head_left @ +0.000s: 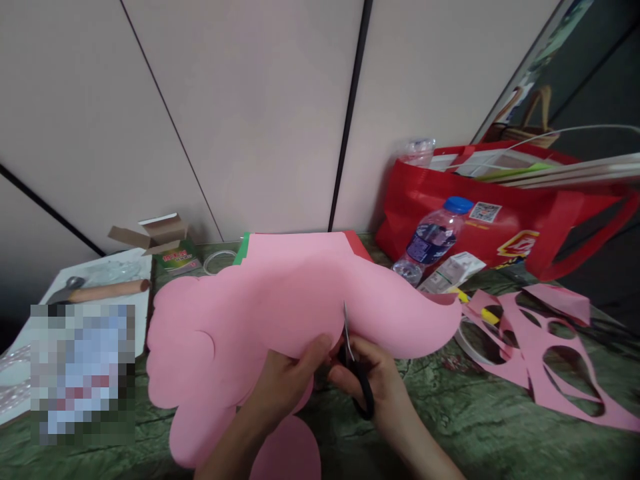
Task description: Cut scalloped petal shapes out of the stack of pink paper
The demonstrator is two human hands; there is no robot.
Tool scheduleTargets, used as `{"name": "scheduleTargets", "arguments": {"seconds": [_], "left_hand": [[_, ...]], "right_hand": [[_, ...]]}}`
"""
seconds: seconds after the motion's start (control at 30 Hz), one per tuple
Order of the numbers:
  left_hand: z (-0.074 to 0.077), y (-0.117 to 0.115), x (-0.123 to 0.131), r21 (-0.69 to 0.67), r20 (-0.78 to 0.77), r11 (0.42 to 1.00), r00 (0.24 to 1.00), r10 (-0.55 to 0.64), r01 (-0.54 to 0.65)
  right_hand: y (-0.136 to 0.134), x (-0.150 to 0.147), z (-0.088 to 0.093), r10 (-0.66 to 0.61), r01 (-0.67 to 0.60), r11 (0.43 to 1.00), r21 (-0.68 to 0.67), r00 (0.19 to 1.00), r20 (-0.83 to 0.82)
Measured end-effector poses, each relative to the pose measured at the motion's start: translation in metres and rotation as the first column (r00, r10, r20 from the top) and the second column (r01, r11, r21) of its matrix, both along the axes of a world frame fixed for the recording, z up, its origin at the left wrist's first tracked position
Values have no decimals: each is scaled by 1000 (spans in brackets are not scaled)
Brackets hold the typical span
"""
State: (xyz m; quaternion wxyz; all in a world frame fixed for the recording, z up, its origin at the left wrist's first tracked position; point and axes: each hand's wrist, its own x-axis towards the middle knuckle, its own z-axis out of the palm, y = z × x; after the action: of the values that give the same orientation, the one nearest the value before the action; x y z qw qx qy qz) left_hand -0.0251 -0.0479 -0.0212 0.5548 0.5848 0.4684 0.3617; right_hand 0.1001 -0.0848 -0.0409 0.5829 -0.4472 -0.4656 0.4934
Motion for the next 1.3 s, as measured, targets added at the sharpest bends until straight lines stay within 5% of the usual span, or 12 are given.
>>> {"name": "scheduleTargets", "arguments": {"seconds": [1.3], "left_hand": [[1, 4, 0, 104, 50, 993, 998, 44, -49]], "right_hand": [[-4, 1, -5, 11, -10, 993, -117, 1000, 14]]}}
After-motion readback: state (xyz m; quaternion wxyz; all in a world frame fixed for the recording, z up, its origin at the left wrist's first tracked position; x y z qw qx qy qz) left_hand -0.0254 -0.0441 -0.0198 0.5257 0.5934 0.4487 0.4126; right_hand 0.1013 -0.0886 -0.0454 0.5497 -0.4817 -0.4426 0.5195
